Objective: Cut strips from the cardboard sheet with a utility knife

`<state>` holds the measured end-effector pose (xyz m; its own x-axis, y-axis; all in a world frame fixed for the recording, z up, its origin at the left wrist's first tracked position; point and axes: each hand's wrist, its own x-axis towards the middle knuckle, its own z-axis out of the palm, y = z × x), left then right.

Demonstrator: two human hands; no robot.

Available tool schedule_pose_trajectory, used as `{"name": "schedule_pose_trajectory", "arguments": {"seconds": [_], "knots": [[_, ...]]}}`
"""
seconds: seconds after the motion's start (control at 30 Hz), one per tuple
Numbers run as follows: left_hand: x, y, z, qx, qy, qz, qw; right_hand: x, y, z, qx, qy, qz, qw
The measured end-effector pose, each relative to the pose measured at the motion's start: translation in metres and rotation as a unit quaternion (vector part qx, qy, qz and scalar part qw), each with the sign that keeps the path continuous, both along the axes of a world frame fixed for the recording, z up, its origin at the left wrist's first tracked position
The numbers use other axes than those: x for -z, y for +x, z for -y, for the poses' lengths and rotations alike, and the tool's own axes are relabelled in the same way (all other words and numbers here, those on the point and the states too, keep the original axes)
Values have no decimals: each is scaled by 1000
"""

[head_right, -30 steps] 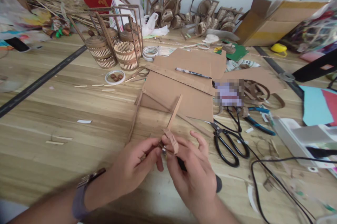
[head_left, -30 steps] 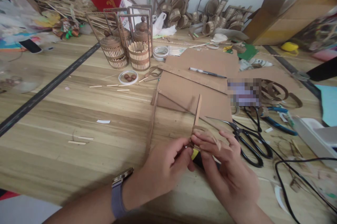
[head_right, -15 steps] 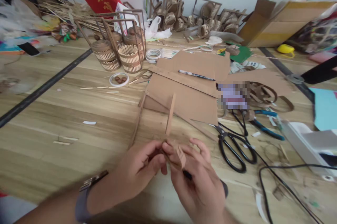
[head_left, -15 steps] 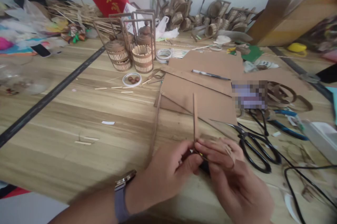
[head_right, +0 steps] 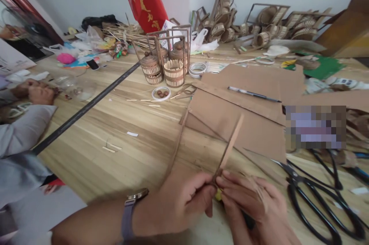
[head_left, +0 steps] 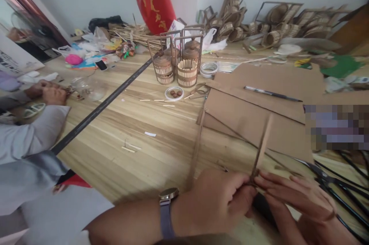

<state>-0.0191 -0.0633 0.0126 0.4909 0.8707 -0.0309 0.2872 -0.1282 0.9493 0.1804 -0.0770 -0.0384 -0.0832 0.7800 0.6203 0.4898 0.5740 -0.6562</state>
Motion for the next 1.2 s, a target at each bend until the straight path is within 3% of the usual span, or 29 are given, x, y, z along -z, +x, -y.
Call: {"name": "schedule_pose_trajectory", "arguments": {"seconds": [0.13, 0.27, 0.43, 0.57, 0.87, 1.07, 1.2], "knots": [[0, -1, -2, 8, 17, -3, 1000, -25, -8, 1, 12, 18, 91, 996], [-2, -2, -2, 29, 17, 5, 999, -38, -16, 2, 43, -22, 64, 997], [0, -2, -3, 23, -45, 39, 998, -36, -22, 1, 22, -11, 26, 999], [5, 0, -3, 23, -87, 73, 993, -37, -22, -2, -1, 40, 78, 996], [1, 1, -4, -8, -49, 75, 996, -34, -14, -5, -9, 85, 185, 979], [-2, 0, -3, 9, -50, 72, 996, -33, -13, -3, -1, 58, 162, 985], [0, -1, -3, 35, -50, 69, 996, -32, -14, 0, 37, -29, 67, 997]]}}
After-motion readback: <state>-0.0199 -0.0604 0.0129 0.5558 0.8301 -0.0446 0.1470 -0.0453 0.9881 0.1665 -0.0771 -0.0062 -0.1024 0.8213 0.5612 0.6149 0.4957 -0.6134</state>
